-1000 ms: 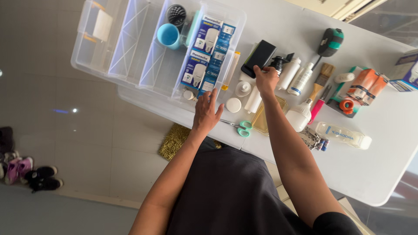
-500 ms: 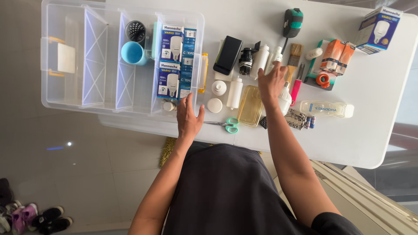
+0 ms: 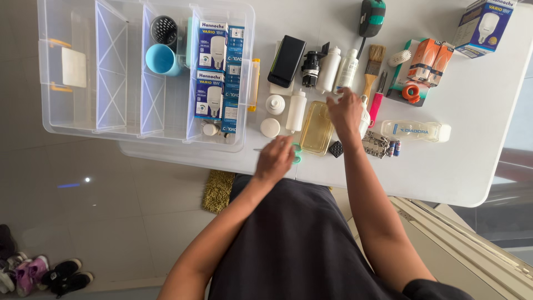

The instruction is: The person kneels on the floor in front of a white table and places items one at a time from the table into a clear plastic divided storage box, arranging bottles, a blue cup, a grater, scissors, a light bulb, a phone, and small hardware pieces into the compartments.

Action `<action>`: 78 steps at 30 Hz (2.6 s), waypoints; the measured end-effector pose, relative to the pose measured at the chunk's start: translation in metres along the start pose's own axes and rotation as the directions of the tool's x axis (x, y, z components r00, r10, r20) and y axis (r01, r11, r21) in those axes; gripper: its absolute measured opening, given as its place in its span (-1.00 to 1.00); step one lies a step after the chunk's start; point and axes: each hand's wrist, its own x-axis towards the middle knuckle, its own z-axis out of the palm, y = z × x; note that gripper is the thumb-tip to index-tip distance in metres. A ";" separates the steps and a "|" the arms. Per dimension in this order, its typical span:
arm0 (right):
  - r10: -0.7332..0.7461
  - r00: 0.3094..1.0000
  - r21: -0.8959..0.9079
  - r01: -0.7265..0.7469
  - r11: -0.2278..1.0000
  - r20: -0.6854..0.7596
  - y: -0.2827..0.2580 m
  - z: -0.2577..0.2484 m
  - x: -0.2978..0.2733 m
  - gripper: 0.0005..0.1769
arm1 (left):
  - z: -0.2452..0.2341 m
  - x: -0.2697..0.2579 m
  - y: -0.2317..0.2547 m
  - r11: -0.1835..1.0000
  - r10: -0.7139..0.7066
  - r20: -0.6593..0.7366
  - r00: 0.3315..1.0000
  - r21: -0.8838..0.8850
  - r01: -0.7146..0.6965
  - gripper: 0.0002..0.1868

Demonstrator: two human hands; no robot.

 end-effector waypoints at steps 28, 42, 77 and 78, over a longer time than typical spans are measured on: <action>-0.224 0.974 0.254 0.225 0.941 -0.034 -0.048 -0.046 -0.109 -0.63 | -0.021 0.061 -0.028 0.972 -0.206 -0.275 0.939 -0.170 0.163 -0.41; -0.594 0.789 0.472 0.467 0.748 0.160 -0.234 -0.014 -0.150 -0.26 | -0.191 0.058 -0.042 0.838 -0.397 -0.340 0.853 -0.513 0.186 -0.40; -0.057 0.931 0.365 -0.084 0.927 0.361 -0.304 0.099 -0.168 -0.53 | -0.138 0.003 -0.294 0.757 -0.616 0.368 0.697 0.030 0.653 -0.27; -0.049 0.930 0.359 -0.092 0.929 0.364 -0.303 0.097 -0.168 -0.54 | -0.142 0.004 -0.290 0.744 -0.631 0.380 0.677 0.049 0.666 -0.29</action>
